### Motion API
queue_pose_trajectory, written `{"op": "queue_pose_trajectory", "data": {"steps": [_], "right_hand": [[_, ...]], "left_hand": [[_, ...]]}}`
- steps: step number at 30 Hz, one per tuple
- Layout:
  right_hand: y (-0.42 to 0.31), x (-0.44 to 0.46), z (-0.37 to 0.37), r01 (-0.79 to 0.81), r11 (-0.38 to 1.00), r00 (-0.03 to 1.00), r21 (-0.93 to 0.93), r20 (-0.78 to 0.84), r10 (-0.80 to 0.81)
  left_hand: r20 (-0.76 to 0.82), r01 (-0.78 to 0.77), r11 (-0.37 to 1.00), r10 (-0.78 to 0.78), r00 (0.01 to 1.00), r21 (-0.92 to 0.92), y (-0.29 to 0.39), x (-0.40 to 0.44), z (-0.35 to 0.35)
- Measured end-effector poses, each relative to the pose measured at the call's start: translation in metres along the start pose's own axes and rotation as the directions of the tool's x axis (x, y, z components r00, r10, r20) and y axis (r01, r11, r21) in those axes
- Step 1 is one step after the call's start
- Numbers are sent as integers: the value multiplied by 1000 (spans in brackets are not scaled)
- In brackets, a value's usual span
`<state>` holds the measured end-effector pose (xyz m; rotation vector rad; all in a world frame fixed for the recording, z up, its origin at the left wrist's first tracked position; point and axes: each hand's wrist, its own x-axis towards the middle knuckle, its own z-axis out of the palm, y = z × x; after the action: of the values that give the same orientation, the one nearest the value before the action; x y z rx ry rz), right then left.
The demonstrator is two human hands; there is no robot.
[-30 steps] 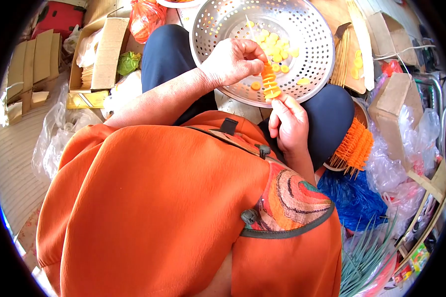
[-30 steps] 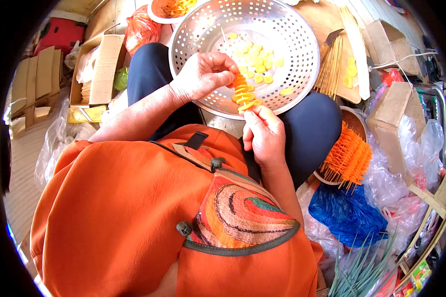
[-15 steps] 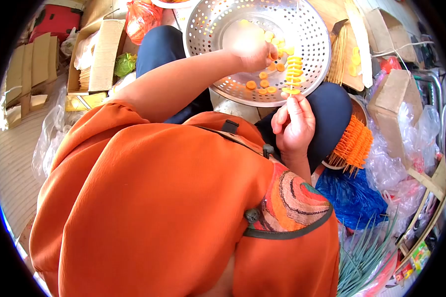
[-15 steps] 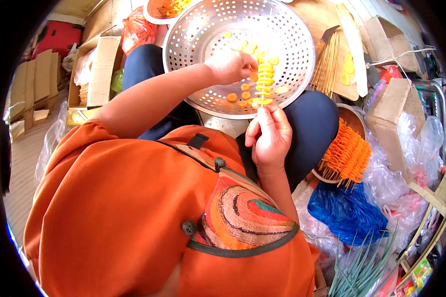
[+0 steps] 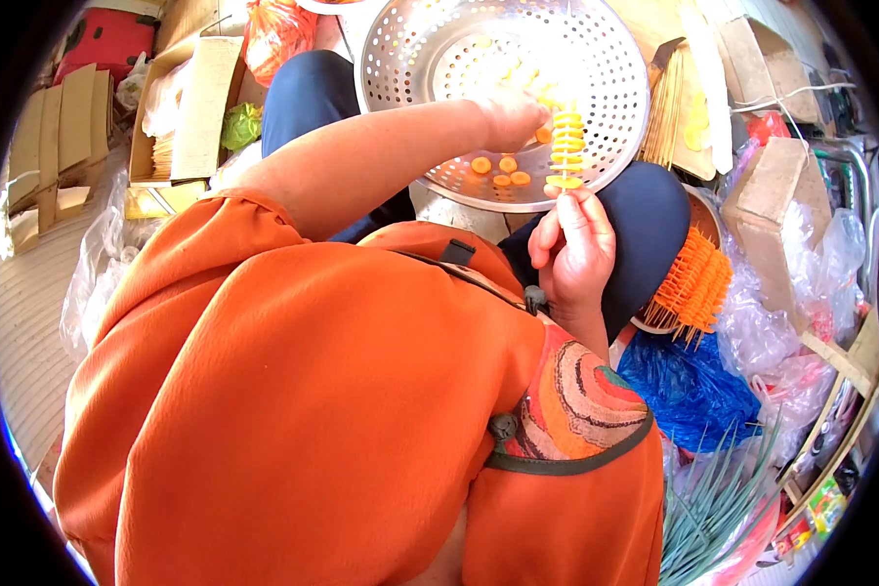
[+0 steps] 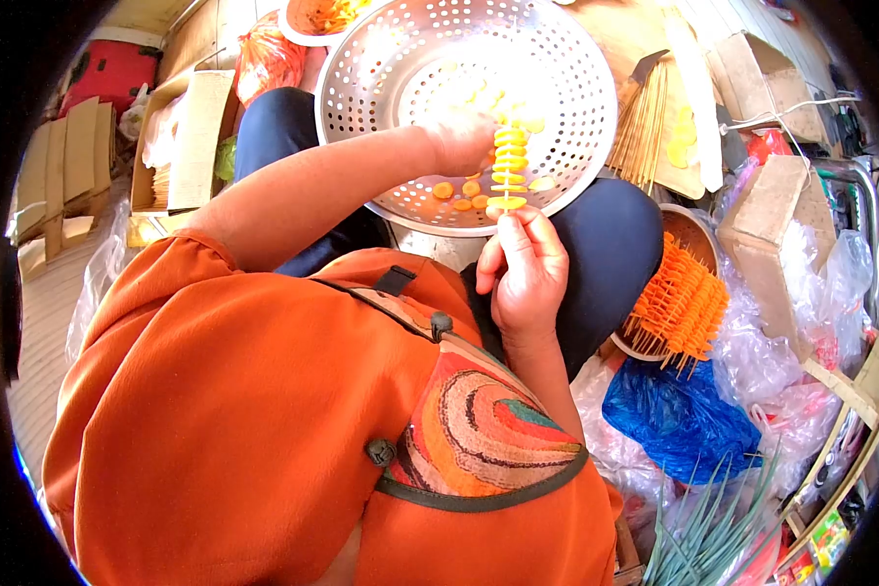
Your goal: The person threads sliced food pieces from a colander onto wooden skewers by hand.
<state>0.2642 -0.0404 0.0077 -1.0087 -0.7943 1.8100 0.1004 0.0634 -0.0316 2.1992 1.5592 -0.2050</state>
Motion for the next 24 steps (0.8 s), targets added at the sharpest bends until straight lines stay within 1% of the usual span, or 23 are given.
{"op": "queue_pose_trajectory", "data": {"steps": [2, 5, 7, 11, 13, 14, 16, 17, 18, 19, 20, 21, 22, 23, 24], "right_hand": [[1, 0, -1, -11, 1000, 1000, -6, 5, 11], [3, 0, -2, -6, 1000, 1000, -5, 13, 6], [3, 1, -1, -11, 1000, 1000, -20, 8, 11], [2, -1, 0, -28, 998, 1000, -61, 0, 28], [2, -1, -1, -27, 998, 1000, -60, 7, 27], [2, -1, -1, -27, 998, 999, -58, 15, 28], [2, -1, -2, -35, 998, 999, -62, 33, 37], [2, 0, -2, -41, 997, 998, -66, 49, 45], [1, 0, -1, -39, 997, 998, -64, 54, 42], [0, 0, 0, -87, 989, 994, -122, 50, 94], [-1, 1, 2, -136, 974, 988, -181, 46, 146], [-1, 1, 3, -168, 960, 983, -224, 40, 182], [-2, 2, 5, -166, 960, 982, -224, 50, 181], [-2, 3, 7, -189, 947, 976, -258, 59, 210], [-3, 3, 8, -209, 933, 969, -293, 65, 238]], "left_hand": [[19, 4, 1000, -4, 1000, -5, -2, -2, 0], [14, -32, 999, 32, 999, 12, -9, 5, 9], [68, -18, 1000, 18, 998, 3, -8, 11, 11], [103, -41, 998, 45, 994, -38, -1, 10, 3], [133, 36, 985, -13, 991, -171, -3, 4, -5], [134, 36, 985, -14, 991, -170, -6, 2, -8], [112, 164, 895, -129, 985, -415, -21, -3, -13], [110, 165, 896, -130, 985, -413, -32, -6, -11], [78, 185, 582, -204, 976, -792, -46, -10, -6], [82, 123, 131, -284, 955, -984, -54, -19, -8], [30, 13, -54, -320, 947, -998, -61, -27, -9], [4, -51, -144, -359, 933, -988, -66, -34, -11], [-18, -119, -229, -401, 916, -966, -67, -42, -17], [-23, -126, -225, -410, 912, -966, -67, -48, -22], [-13, -172, -281, -490, 871, -944, -66, -55, -27]]}}
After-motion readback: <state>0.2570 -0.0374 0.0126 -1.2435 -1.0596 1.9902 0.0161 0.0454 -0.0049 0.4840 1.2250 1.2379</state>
